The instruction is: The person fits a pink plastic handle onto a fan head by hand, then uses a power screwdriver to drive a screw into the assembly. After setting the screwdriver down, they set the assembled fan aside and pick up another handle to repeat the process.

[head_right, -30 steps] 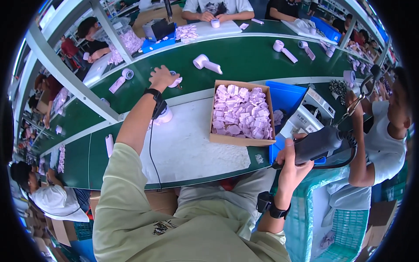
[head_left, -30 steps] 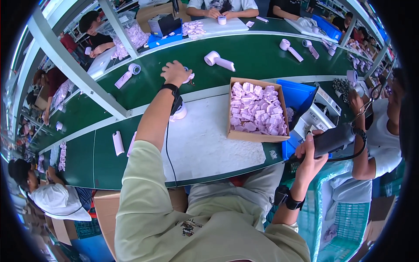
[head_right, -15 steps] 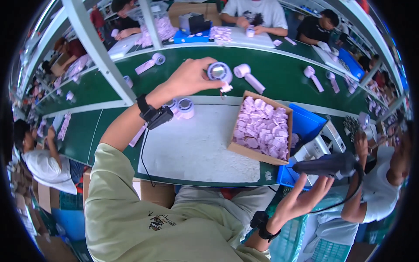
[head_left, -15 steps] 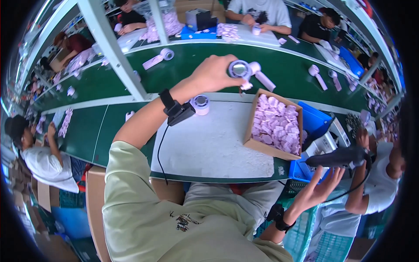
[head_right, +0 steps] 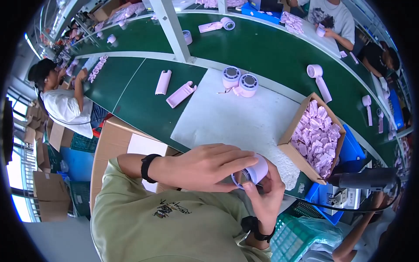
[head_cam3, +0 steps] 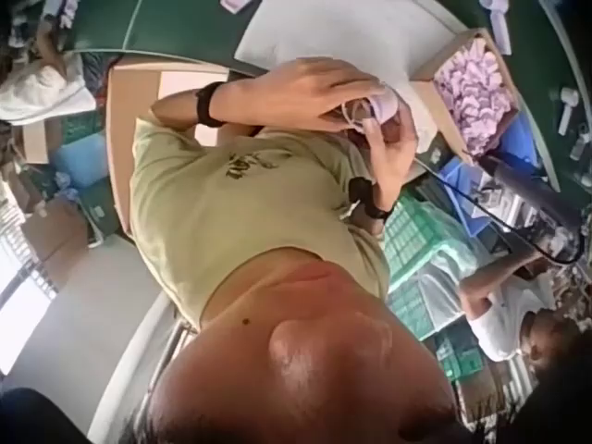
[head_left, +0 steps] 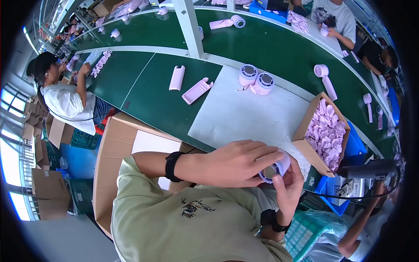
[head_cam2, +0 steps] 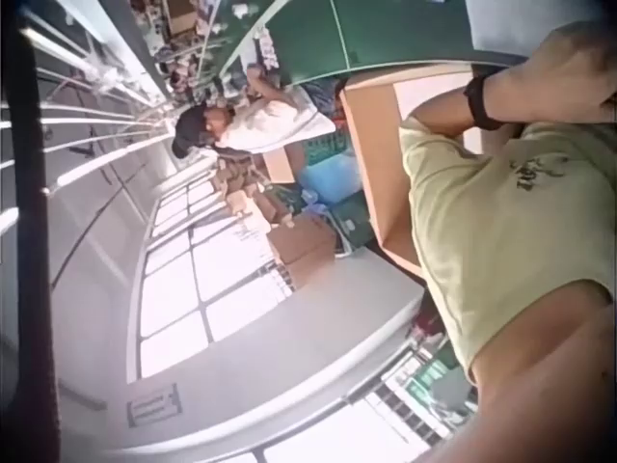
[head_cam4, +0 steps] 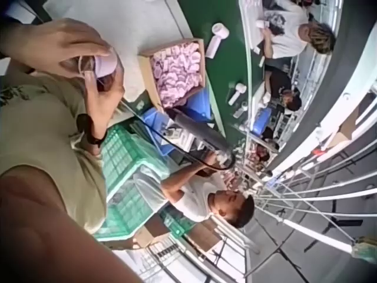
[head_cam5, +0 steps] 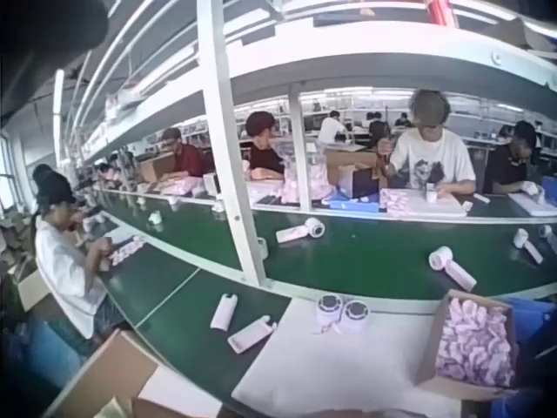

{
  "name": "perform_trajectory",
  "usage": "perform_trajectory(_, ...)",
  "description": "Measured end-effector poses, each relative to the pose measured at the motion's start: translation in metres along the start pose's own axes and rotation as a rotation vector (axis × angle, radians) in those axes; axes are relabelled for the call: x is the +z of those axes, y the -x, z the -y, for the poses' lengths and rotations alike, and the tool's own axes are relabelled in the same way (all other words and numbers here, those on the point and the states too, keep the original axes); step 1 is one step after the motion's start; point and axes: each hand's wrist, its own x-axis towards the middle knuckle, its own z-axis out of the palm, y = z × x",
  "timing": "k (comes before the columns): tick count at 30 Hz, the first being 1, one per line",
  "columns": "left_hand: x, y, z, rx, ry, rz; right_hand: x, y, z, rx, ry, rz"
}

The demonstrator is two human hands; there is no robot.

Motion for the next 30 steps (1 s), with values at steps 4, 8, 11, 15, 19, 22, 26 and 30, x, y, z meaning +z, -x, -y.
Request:
perform_trajectory(4, 0.023, 0.025, 0.013, -0.136, 0.269, -0.126, 0.012, -0.003, -0.01, -0.108, -0.007, -0.109)
perform_trajectory(8, 0.028, 0.038, 0.014, -0.351, 0.657, 0.036, 0.02, -0.009, -0.013, -0.117, -0.041, -0.14)
perform_trajectory(11, 0.025, 0.04, 0.012, -0.467, 0.89, 0.124, 0.013, -0.013, -0.017, -0.119, -0.138, -0.169)
perform_trajectory(15, 0.01, 0.039, 0.029, -0.466, 0.88, 0.303, 0.01, -0.012, -0.022, -0.109, -0.164, -0.279)
perform_trajectory(19, -0.024, 0.042, 0.053, -0.496, 0.693, 0.363, 0.001, -0.011, -0.033, -0.128, -0.155, -0.505)
perform_trajectory(22, -0.055, 0.047, 0.097, -0.624, 0.123, 0.098, -0.007, -0.006, -0.036, -0.126, -0.135, -0.619)
perform_trajectory(26, -0.059, 0.067, 0.167, -0.614, -0.351, -0.154, -0.017, -0.004, -0.038, -0.081, -0.096, -0.661)
perform_trajectory(30, -0.073, 0.059, 0.187, -0.778, -0.227, 0.111, -0.026, -0.003, -0.044, -0.072, -0.234, -0.671)
